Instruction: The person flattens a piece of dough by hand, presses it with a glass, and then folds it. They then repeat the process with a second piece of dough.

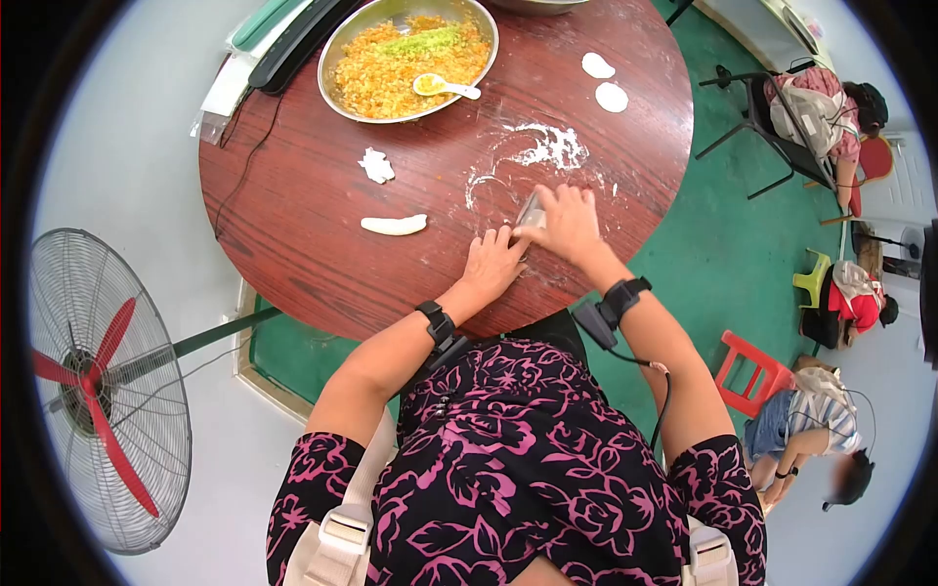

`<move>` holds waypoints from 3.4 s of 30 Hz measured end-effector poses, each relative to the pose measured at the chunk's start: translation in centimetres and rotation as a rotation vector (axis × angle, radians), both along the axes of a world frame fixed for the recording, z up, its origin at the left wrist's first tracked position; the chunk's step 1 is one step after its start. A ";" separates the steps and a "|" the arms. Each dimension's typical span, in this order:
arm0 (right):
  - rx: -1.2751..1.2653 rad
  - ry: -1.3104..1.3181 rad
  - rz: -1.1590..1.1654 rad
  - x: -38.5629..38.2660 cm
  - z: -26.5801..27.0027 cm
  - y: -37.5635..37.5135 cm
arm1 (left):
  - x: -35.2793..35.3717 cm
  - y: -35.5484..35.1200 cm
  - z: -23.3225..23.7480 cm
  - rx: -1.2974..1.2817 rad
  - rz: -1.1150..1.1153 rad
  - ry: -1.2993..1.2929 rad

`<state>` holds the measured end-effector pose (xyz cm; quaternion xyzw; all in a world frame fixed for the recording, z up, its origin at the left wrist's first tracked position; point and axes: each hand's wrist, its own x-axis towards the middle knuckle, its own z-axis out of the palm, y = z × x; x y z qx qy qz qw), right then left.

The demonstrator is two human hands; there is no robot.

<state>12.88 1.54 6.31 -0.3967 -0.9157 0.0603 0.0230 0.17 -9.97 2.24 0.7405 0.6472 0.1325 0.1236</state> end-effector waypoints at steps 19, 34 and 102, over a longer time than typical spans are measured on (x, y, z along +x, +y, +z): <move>-0.360 0.161 -0.354 1.1 -1.7 1.3 | 0.1 0.0 0.5 -0.064 -0.003 -0.027; -0.698 0.615 -0.755 5.3 -1.6 0.4 | -2.1 6.8 -1.5 0.110 -0.064 -0.250; -0.350 0.288 -0.506 2.0 -0.7 -1.5 | 1.2 1.1 0.1 0.028 -0.082 -0.083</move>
